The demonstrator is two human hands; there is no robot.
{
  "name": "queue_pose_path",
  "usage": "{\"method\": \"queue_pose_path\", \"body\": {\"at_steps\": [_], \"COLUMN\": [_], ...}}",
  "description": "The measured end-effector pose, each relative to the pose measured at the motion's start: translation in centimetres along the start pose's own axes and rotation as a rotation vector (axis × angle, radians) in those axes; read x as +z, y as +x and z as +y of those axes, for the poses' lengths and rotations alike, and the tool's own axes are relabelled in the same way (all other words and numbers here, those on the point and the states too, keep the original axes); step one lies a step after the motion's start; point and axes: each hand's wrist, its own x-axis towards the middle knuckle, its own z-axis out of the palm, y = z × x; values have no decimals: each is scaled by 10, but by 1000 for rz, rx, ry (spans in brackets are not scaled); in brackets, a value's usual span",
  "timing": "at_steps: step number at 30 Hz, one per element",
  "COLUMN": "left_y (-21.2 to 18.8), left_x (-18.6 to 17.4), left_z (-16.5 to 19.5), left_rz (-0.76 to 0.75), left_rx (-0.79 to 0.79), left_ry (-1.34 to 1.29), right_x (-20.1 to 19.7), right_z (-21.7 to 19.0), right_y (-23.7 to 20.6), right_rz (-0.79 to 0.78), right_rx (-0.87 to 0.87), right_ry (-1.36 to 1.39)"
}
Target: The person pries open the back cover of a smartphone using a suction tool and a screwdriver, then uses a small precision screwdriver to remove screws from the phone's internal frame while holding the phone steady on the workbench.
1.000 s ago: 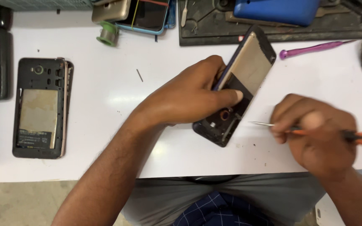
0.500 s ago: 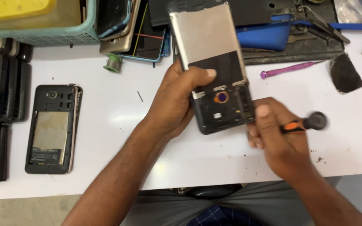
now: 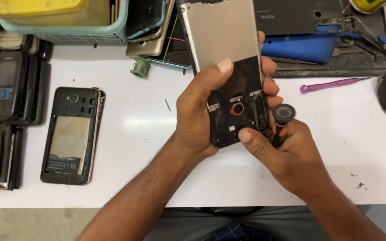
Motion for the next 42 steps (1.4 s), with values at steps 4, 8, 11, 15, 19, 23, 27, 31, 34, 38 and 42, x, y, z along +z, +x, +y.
{"method": "queue_pose_path", "body": {"at_steps": [4, 8, 11, 15, 19, 23, 27, 31, 34, 38, 42], "left_y": [-1, -2, -2, -2, -1, -2, -2, -2, -2, -1, -1], "left_x": [5, 8, 8, 8, 8, 6, 2, 2, 7, 14, 19], "left_z": [-3, -3, -2, 0, 3, 8, 11, 12, 10, 12, 12], "left_rz": [30, 55, 47, 45, 30, -7, 22, 71, 92, 150, 200], "left_rx": [18, 39, 36, 14, 32, 58, 115, 123, 99, 69, 78], "left_ry": [-12, 118, 145, 41, -6, -61, -66, -43, 4, 140, 254], "right_x": [7, 18, 22, 10, 1, -5, -4, 8, 15, 16, 12], "right_z": [-2, -4, -8, -14, -8, -1, -6, -21, -32, -41, -48], "right_y": [1, 7, 8, 1, -1, -2, -8, -21, -24, -17, -13], "right_rz": [1, 13, -2, -42, -110, -158, 35, 330, 313, 227, 182], "right_rx": [-45, -56, -61, -25, -55, -94, -116, -499, -559, -693, -766], "right_ry": [-40, -174, -95, -129, -40, 41, -63, -428, -524, -589, -752]}}
